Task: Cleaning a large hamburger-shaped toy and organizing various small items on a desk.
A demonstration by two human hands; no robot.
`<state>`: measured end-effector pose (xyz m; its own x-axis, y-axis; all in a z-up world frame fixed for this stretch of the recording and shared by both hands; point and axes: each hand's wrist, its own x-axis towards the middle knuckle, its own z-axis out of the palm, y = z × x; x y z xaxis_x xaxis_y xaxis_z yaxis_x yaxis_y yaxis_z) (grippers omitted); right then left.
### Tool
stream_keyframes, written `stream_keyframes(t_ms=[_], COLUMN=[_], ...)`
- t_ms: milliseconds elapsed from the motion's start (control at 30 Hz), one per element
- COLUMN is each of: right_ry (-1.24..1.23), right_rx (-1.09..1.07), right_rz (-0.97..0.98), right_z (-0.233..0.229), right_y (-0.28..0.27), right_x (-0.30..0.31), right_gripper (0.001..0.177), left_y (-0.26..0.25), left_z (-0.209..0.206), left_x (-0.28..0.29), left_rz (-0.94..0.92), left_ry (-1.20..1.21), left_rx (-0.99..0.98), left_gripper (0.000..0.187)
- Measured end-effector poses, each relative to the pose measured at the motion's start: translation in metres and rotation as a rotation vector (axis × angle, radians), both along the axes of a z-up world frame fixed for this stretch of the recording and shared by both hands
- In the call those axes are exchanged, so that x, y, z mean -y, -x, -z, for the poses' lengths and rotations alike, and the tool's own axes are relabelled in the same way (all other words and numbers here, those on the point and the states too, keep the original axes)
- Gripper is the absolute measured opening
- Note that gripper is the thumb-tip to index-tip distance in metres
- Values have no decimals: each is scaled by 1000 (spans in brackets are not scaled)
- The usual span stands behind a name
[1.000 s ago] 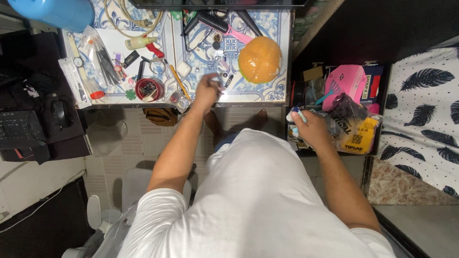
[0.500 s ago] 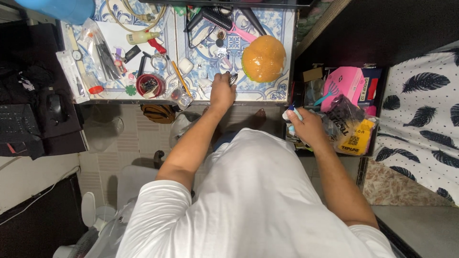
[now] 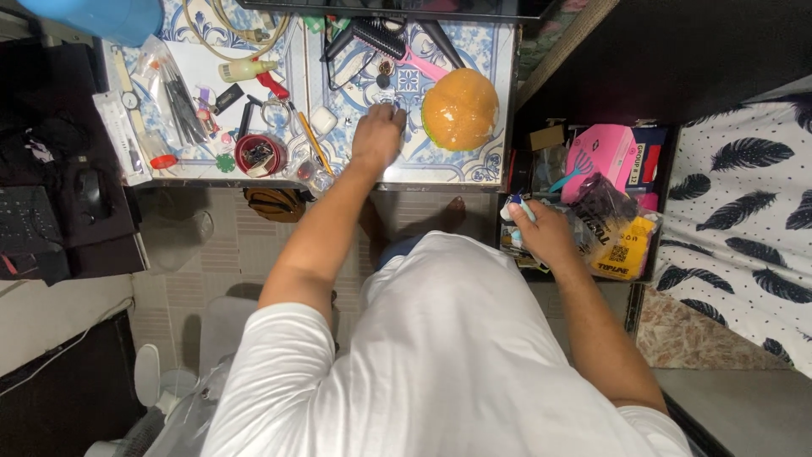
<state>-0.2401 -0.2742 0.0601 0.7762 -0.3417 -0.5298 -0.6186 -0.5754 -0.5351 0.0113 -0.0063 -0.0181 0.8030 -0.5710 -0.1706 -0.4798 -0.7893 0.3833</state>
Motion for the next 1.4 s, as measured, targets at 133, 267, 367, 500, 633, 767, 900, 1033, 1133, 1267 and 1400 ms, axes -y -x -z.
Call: stream_keyframes(t_ms=[133, 267, 367, 500, 633, 767, 900, 1033, 1133, 1267, 1400], right_ry=[1, 44, 43, -40, -1, -7, 17, 38, 30, -5, -5], right_rx=[-29, 17, -15, -185, 31, 25, 39, 162, 35, 171, 30], right_rz=[-6, -23, -8, 128, -45, -81, -155, -243, -228, -266, -228], right_z=[-3, 1, -6, -19, 3, 4, -4, 0, -9, -5, -16], right_y=[-3, 4, 2, -10, -10, -29, -52, -64, -74, -73, -73], right_x=[0, 2, -3, -16, -20, -40, -64, -88, -109, -124, -139], right_gripper=[59, 61, 62, 64, 62, 59, 56, 55, 55, 53, 54], left_y=[-12, -9, -3, 7, 17, 10, -3, -20, -33, -47, -46], left_z=[-1, 3, 3, 4, -54, -70, -86, -51, -44, -42, -47], left_x=[0, -9, -17, -35, -79, -161, -235, -281, -285, -271, -262], left_rz=[160, 191, 97, -285, -490, -627, -684, -618, -562, -566, -600], left_ry=[-171, -220, -105, 258, 415, 480, 310, 194, 138, 112, 92], left_rx=[14, 36, 93, -44, -221, -300, -258, -199, -215, -261, -240], left_gripper=[31, 25, 21, 16, 21, 26, 24, 22, 22, 23, 20])
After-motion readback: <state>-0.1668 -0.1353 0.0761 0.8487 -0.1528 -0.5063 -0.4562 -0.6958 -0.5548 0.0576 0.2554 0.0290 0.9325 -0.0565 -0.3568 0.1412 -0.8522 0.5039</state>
